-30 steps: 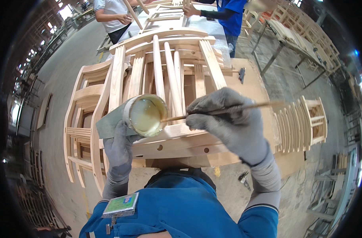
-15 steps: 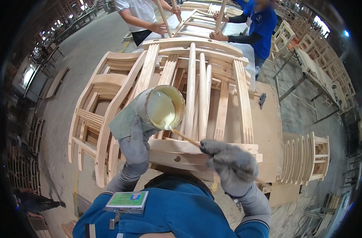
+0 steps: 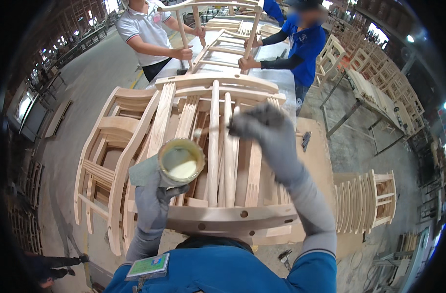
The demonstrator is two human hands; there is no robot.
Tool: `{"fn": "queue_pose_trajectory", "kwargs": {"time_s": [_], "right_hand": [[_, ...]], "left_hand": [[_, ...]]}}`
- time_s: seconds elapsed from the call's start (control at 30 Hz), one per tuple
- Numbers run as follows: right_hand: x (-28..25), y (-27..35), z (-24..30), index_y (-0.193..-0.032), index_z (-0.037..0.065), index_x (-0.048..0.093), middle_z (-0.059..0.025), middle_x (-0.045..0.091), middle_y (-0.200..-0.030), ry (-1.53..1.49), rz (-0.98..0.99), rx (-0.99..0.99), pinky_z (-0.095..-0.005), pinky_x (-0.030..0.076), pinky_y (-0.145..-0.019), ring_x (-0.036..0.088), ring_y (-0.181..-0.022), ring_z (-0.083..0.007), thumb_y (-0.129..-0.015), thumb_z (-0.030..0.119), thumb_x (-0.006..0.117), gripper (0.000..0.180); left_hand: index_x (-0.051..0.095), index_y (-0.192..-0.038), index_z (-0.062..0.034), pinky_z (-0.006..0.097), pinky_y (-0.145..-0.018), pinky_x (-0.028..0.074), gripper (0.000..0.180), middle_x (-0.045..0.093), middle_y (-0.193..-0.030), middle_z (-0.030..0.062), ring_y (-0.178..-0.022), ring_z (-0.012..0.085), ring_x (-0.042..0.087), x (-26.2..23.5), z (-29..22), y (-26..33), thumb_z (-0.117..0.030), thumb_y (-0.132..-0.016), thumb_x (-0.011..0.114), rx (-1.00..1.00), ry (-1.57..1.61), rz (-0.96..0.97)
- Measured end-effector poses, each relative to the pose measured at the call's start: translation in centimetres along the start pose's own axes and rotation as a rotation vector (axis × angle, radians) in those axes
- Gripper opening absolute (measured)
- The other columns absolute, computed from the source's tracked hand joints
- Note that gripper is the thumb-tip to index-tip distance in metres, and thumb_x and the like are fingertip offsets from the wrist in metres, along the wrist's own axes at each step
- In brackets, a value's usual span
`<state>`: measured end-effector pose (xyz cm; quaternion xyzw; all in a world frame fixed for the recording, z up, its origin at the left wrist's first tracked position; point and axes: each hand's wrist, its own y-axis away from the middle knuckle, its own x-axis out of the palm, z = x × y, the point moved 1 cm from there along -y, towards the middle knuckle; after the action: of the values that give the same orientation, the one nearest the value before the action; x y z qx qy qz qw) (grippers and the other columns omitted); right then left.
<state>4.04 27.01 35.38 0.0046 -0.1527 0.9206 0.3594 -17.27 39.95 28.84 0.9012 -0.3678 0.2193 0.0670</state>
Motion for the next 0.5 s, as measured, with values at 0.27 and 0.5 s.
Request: {"fn": "queue_pose_trajectory", "kwargs": {"time_s": [0.27,0.5], "right_hand": [[-9.4,-22.4,-5.0,-0.082,-0.003,0.062,-0.0074,0.063,-0.068,0.540,-0.141,-0.167,-0.0229,0.047,-0.049,0.059,-0.054,-0.0122,-0.083,0.028,0.064,0.031],[-10.2,-27.5,-9.3,-0.085,-0.002,0.060,-0.0129,0.063,-0.067,0.765,-0.019,-0.189,-0.0327,0.049,-0.058,0.063,-0.060,-0.0223,-0.079,0.031,0.066,0.034]], "left_hand": [[0.039,-0.128,0.0018,0.034,-0.071,0.060,0.040,0.051,-0.119,0.0166,-0.101,0.0253,0.059,-2.1,-1.7,-0.1,-0.024,-0.098,0.036,0.089,-0.051,-0.182],[0.040,-0.127,0.0045,0.030,-0.078,0.056,0.044,0.054,-0.112,0.0156,-0.095,0.0208,0.060,-5.0,0.1,0.7,0.003,-0.085,0.054,0.228,-0.370,-0.269]]}}
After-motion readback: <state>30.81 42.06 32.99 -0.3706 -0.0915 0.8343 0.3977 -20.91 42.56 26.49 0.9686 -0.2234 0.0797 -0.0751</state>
